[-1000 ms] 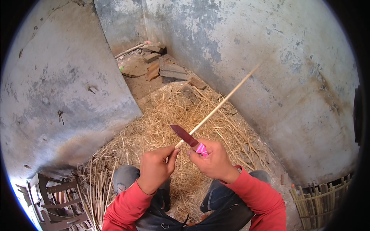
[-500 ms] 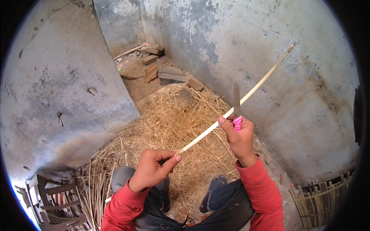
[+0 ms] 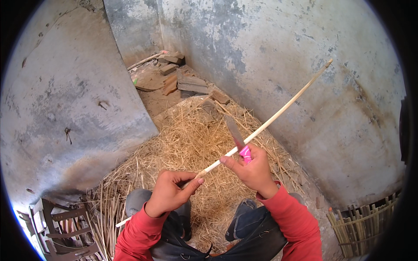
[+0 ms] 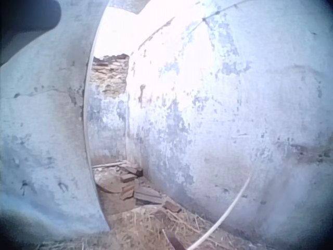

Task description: The person peels and whittles a thin wooden stick using a small knife.

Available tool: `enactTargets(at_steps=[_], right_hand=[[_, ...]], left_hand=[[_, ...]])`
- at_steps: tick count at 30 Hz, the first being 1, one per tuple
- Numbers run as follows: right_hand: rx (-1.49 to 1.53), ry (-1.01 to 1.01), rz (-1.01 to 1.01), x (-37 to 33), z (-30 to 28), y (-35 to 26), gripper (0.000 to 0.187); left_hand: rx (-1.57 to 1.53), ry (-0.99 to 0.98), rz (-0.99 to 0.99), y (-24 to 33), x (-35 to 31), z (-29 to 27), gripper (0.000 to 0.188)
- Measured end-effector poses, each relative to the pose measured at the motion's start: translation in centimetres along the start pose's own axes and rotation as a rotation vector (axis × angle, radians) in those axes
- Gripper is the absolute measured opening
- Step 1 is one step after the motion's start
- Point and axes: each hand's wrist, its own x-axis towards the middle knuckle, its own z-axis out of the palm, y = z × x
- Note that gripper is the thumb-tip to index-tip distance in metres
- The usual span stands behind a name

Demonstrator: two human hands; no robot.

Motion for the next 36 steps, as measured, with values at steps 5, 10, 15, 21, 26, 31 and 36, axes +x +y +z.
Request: enactTargets(at_steps=[5, 10, 15, 21, 26, 31, 36], right_hand=[[0.104, 0.116, -0.066, 0.9, -0.2, -0.4, 0.035], [-0.056, 0.323, -0.017, 3.8, -5.7, 2.9, 0.043], [-0.178, 0.374, -0.063, 4.0, -5.8, 3.6, 0.045], [-0.193, 0.292, -0.137, 2.7, -3.0, 4.1, 0.041], [-0.149, 0.224, -0.055, 2.5, -3.3, 3.5, 0.042], [-0.255, 0.211, -0.101, 1.9, -3.2, 3.3, 0.043], [-0.255, 0.188, -0.110, 1.5, -3.0, 3.1, 0.041]], left_hand=[[0.031, 0.081, 0.057, -0.3, -0.1, -0.3, 0.019], [0.022, 0.110, 0.085, 0.2, -0.1, -0.5, 0.017], [0.030, 0.141, 0.111, 0.0, -0.4, -0.4, 0.016], [0.054, 0.147, 0.121, 0.0, -0.5, -0.4, 0.015], [0.041, 0.137, 0.095, -0.2, -1.0, -0.7, 0.017], [0.017, 0.114, 0.063, -0.2, -1.1, -1.2, 0.017], [0.008, 0.098, 0.030, -0.4, -1.3, -1.5, 0.017]])
